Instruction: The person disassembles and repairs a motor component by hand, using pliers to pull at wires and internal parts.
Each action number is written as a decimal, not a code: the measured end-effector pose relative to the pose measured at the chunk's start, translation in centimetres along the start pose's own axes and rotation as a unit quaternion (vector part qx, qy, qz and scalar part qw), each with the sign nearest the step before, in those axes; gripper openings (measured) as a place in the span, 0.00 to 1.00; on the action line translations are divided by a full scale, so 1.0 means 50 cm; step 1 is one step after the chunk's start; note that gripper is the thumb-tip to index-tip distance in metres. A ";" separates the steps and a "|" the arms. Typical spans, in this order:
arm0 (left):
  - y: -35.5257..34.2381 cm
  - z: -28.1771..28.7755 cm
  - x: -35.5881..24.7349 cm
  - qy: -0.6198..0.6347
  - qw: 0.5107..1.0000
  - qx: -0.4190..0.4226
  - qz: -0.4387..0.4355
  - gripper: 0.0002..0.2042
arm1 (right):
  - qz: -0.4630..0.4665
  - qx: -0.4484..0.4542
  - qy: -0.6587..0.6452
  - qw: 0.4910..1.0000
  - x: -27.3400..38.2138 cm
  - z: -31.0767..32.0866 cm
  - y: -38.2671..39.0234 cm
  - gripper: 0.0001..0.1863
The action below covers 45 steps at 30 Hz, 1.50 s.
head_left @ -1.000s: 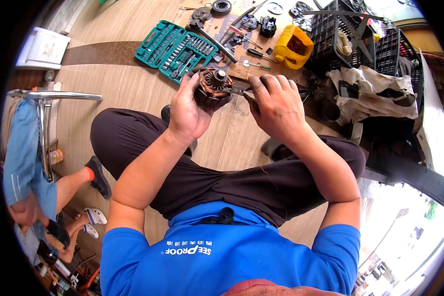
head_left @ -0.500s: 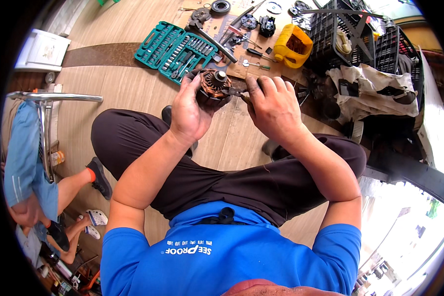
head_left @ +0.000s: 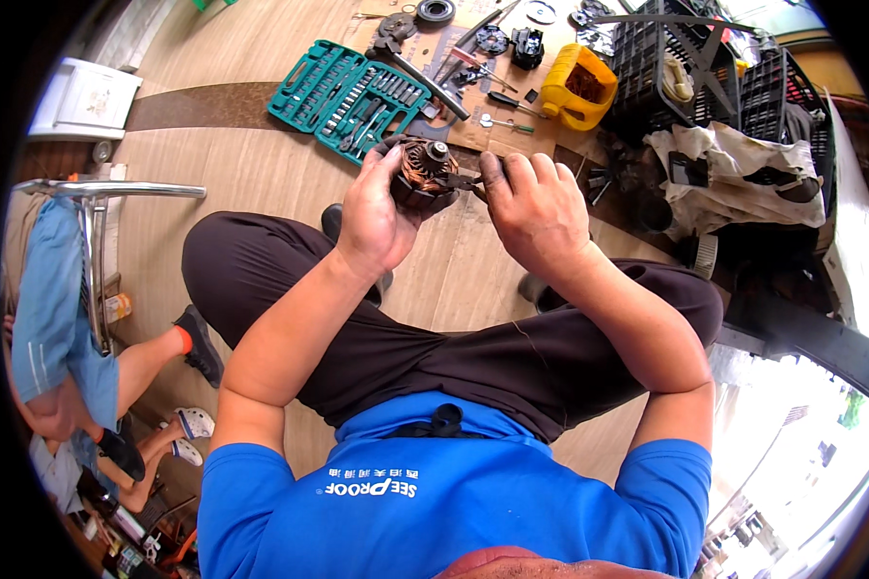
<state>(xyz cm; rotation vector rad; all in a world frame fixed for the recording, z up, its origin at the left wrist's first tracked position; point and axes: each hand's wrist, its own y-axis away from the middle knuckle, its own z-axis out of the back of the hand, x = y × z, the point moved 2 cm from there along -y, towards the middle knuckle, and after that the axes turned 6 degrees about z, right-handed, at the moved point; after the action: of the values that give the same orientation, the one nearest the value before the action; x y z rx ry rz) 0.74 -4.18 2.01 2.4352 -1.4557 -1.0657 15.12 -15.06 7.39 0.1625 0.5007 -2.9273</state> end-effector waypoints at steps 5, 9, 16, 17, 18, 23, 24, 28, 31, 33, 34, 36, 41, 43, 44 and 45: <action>0.000 -0.011 -0.009 0.004 1.000 0.005 -0.011 0.12 | 0.000 -0.018 -0.008 1.000 -0.010 -0.003 -0.004 0.18; 0.002 -0.016 -0.011 0.019 1.000 0.017 -0.011 0.14 | -0.003 -0.032 -0.018 0.999 -0.017 0.000 -0.009 0.18; 0.006 -0.015 -0.003 0.033 0.999 0.018 -0.025 0.14 | -0.014 -0.016 -0.016 1.000 -0.010 0.005 -0.006 0.20; 0.005 -0.012 -0.002 0.032 0.999 0.014 -0.029 0.13 | -0.014 -0.017 -0.014 1.000 -0.010 0.006 -0.006 0.20; 0.004 -0.010 -0.001 0.031 0.999 0.009 -0.034 0.13 | -0.014 -0.019 -0.013 1.000 -0.010 0.007 -0.007 0.20; 0.003 -0.010 0.001 0.033 0.999 0.008 -0.036 0.14 | -0.018 -0.025 -0.007 0.999 -0.007 0.015 -0.008 0.20; 0.004 -0.009 0.001 0.034 0.999 0.007 -0.033 0.14 | -0.019 -0.024 -0.008 1.000 -0.006 0.017 -0.008 0.20; 0.005 -0.013 -0.002 0.038 0.998 0.044 0.004 0.17 | -0.014 -0.019 -0.015 1.000 -0.012 0.021 -0.009 0.20; 0.006 -0.019 -0.001 0.054 0.997 0.047 0.018 0.19 | -0.007 -0.025 -0.013 1.000 -0.017 0.024 -0.008 0.20; 0.007 -0.021 -0.001 0.055 0.997 0.047 0.022 0.20 | -0.008 -0.022 -0.009 1.000 -0.016 0.028 -0.008 0.20; 0.006 -0.021 -0.001 0.053 0.997 0.051 0.024 0.21 | -0.008 -0.021 -0.007 1.000 -0.015 0.030 -0.007 0.20; 0.006 -0.018 -0.002 0.048 0.997 0.058 0.028 0.22 | -0.012 -0.017 -0.010 1.000 -0.014 0.032 -0.006 0.20; 0.009 -0.026 -0.004 0.050 0.996 0.061 0.030 0.22 | -0.012 -0.025 -0.010 1.000 -0.014 0.033 -0.004 0.20; 0.009 -0.027 -0.003 0.051 0.997 0.058 0.028 0.22 | -0.009 -0.029 -0.008 0.999 -0.015 0.034 -0.005 0.20; 0.009 -0.026 -0.003 0.050 0.997 0.058 0.026 0.22 | -0.009 -0.026 -0.006 1.000 -0.015 0.034 -0.005 0.21; 0.008 -0.026 -0.003 0.050 0.997 0.058 0.024 0.22 | -0.009 -0.023 -0.004 1.000 -0.015 0.034 -0.005 0.21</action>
<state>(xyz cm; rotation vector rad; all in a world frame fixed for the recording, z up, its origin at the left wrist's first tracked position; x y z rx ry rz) 1.19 -4.60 3.22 2.4772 -1.5775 -0.8578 15.68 -15.31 9.19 0.1413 0.5704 -2.9296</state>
